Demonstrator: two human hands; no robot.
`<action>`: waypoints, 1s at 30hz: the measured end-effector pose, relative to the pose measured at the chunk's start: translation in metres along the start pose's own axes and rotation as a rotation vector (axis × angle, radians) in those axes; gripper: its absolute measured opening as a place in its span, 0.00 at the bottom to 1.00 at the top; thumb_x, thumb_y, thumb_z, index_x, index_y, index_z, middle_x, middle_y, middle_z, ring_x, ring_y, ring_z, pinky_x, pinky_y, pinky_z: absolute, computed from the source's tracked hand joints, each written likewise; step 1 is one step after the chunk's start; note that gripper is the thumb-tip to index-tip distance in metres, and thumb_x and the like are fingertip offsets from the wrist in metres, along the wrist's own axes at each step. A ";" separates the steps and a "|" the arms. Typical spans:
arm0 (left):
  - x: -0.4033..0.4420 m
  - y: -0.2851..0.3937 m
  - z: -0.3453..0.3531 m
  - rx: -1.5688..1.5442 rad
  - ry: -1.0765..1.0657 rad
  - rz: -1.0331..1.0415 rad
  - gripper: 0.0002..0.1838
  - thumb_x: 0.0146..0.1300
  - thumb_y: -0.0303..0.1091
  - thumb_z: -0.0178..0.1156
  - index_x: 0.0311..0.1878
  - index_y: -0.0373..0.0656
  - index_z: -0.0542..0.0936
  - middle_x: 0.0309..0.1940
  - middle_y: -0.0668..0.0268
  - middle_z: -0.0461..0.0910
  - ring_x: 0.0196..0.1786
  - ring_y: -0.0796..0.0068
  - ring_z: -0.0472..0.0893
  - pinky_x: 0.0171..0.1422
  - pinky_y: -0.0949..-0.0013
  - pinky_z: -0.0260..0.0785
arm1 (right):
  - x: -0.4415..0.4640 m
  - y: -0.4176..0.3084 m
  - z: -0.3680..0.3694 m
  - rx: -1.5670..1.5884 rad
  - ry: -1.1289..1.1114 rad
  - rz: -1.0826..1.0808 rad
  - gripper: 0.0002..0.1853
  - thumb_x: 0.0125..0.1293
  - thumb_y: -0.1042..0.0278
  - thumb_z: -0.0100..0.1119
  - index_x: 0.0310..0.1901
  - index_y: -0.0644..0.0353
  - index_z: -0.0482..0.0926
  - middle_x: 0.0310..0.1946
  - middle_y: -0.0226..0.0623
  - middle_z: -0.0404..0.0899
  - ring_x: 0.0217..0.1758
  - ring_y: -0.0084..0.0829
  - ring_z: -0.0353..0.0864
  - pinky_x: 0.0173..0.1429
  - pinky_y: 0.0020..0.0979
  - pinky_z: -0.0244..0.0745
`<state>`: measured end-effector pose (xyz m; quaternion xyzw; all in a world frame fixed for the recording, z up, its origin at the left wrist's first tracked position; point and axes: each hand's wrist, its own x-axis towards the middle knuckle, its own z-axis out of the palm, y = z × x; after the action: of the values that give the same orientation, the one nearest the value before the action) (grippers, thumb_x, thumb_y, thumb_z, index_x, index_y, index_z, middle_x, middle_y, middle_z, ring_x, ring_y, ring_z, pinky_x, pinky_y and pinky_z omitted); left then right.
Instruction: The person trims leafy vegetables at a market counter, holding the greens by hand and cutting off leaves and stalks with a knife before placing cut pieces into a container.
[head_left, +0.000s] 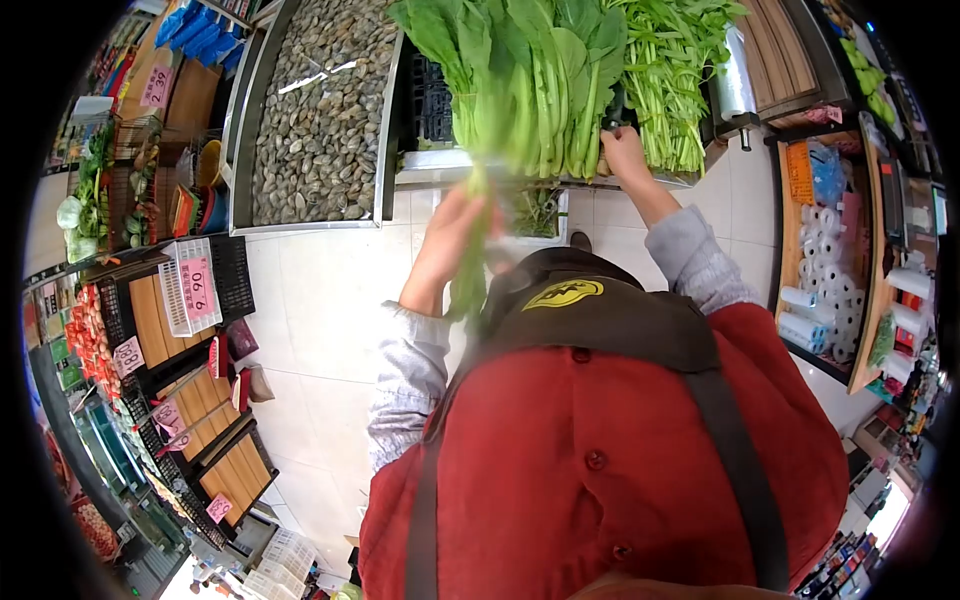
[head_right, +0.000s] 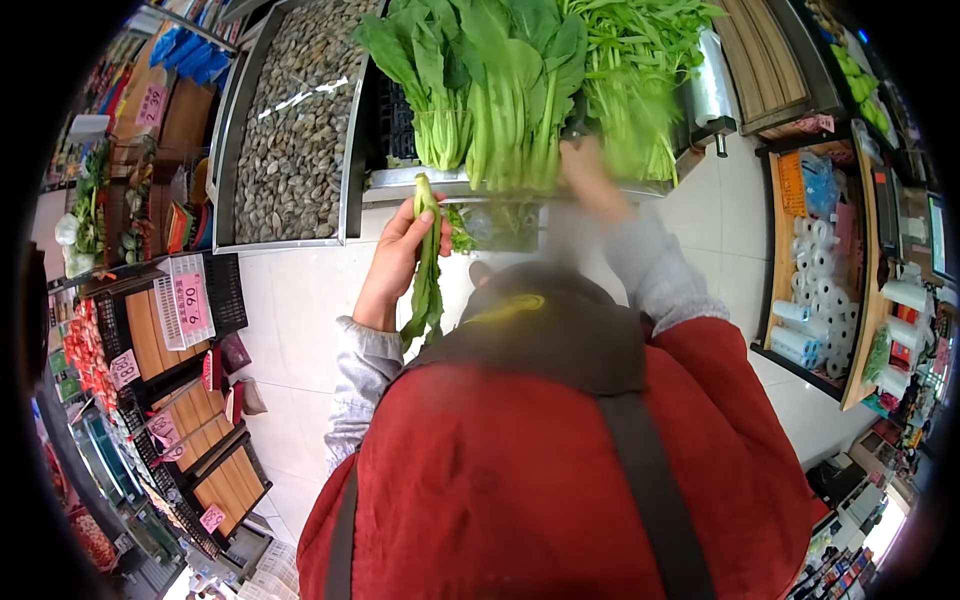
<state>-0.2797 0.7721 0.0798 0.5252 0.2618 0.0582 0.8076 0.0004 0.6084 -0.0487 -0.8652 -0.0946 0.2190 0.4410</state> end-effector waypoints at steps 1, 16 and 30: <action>0.002 -0.004 -0.003 0.015 -0.013 0.002 0.15 0.74 0.37 0.49 0.59 0.42 0.72 0.33 0.66 0.77 0.30 0.78 0.77 0.37 0.74 0.72 | -0.003 0.004 0.001 0.046 0.040 -0.016 0.14 0.66 0.66 0.53 0.45 0.70 0.73 0.32 0.39 0.78 0.31 0.29 0.78 0.29 0.32 0.74; 0.014 -0.053 0.013 0.585 0.240 0.020 0.14 0.71 0.41 0.53 0.49 0.40 0.76 0.21 0.68 0.75 0.19 0.81 0.75 0.24 0.74 0.68 | -0.145 -0.058 -0.013 -0.199 -0.430 -0.703 0.13 0.61 0.68 0.57 0.46 0.58 0.69 0.20 0.40 0.73 0.23 0.42 0.76 0.30 0.38 0.69; -0.012 -0.105 0.018 0.625 0.387 -0.049 0.20 0.68 0.45 0.53 0.53 0.40 0.77 0.38 0.43 0.80 0.42 0.39 0.78 0.45 0.48 0.70 | -0.138 -0.047 0.024 -0.311 -0.720 -0.779 0.12 0.66 0.60 0.56 0.43 0.60 0.72 0.25 0.48 0.77 0.29 0.49 0.79 0.32 0.43 0.70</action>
<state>-0.2999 0.7065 -0.0024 0.7192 0.4275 0.0543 0.5450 -0.1313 0.6042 0.0180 -0.6917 -0.5837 0.3050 0.2963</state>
